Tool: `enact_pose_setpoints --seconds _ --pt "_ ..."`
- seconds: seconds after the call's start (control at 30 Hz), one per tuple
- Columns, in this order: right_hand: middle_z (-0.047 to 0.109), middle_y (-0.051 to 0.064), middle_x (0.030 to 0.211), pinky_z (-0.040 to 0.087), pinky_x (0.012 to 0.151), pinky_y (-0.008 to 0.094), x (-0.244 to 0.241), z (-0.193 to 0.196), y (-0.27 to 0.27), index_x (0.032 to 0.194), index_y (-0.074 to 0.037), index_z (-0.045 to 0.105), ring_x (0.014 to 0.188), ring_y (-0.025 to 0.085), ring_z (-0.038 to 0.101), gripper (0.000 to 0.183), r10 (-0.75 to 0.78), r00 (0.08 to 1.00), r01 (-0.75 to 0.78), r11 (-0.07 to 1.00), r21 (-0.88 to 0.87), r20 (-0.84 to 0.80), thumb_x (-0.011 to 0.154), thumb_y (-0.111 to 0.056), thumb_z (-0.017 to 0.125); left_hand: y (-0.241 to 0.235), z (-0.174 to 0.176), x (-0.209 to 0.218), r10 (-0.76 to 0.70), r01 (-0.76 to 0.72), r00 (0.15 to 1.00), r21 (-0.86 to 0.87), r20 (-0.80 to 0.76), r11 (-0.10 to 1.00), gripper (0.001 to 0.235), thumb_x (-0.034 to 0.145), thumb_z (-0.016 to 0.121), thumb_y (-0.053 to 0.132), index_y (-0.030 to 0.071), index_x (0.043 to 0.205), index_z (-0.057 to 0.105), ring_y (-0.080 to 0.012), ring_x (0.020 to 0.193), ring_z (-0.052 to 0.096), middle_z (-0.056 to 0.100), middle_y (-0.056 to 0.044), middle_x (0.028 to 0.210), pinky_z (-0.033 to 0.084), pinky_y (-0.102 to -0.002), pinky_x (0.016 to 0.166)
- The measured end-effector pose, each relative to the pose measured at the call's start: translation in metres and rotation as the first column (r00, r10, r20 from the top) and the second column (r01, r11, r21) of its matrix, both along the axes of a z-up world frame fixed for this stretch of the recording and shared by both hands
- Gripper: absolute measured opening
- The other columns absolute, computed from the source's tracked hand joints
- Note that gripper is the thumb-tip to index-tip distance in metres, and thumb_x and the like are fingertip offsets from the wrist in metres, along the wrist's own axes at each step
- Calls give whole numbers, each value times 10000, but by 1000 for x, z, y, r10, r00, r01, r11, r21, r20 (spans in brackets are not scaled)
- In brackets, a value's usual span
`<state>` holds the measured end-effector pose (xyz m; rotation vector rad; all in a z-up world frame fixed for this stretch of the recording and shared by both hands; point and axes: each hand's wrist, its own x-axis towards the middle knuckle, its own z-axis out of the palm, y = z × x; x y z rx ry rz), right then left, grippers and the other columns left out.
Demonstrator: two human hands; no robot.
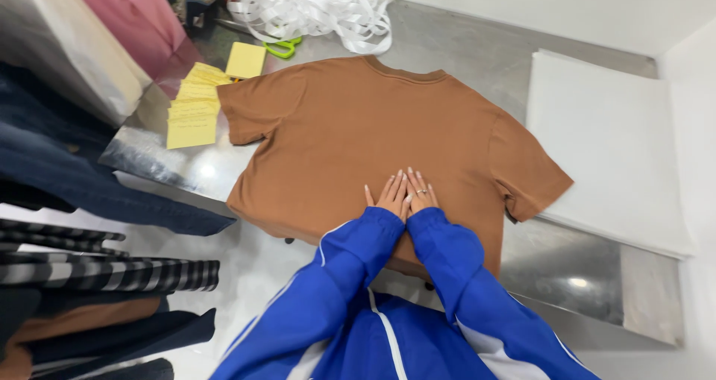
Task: The person places a yellow sticky note on a cardboard box and moves the box to the floor. Then the person takes a brown t-shirt from a clothing rack, lays it on a metal table, and folds it neatly by hand.
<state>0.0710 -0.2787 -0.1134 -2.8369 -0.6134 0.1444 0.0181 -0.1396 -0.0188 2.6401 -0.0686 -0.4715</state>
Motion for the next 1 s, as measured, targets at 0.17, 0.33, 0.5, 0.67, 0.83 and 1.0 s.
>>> enact_pose_setpoints --seconds 0.17,0.33,0.5,0.67,0.83,1.0 --pt "2 -17 1722 37 1239 590 -14 83 8 1631 -335 123 1575 253 2 659 -110 994 110 989 -99 4 1041 -584 278 74 24 2 -13 5 1000 318 26 948 636 1048 73 621 361 1626 10 -185 1570 -88 -131 77 1709 -95 -718 1181" --pt "-43 -21 1723 24 1210 664 8 90 -9 1621 -393 92 1575 257 -34 760 -262 965 256 951 -176 -13 974 -769 226 169 2 31 129 -147 989 370 73 917 681 1015 65 710 401 1620 14 -163 1571 -84 -127 90 1709 -67 -664 1211" --pt "-4 -54 1727 75 1229 619 28 69 -34 1605 -414 143 1575 217 27 775 -321 946 322 930 -178 40 945 -807 246 273 -7 50 170 -232 968 399 185 887 666 1046 151 675 364 1634 113 -199 1574 104 47 -5 1722 224 -494 1234" --pt "33 -10 1732 67 1212 674 16 78 -10 1593 -367 234 1578 291 32 756 -366 925 375 922 -95 102 951 -755 332 276 -55 66 233 -333 911 274 340 902 742 1044 265 611 107 1589 252 -247 1566 147 125 -106 1705 204 -511 1243" --pt "205 -10 1690 206 1148 696 -1 81 74 1530 -380 399 1566 296 118 668 -123 966 127 992 0 229 938 -677 485 183 -50 65 179 -279 837 122 517 952 733 1009 435 571 91 1557 358 -272 1539 229 236 -123 1678 175 -660 1193" --pt "-5 -85 1713 63 1200 680 25 78 91 1595 -445 141 1567 218 -7 685 -204 978 209 968 -142 49 985 -717 291 210 -6 64 296 -370 903 215 311 904 708 1028 317 650 213 1585 321 -213 1541 203 215 -27 1692 115 -653 1208"
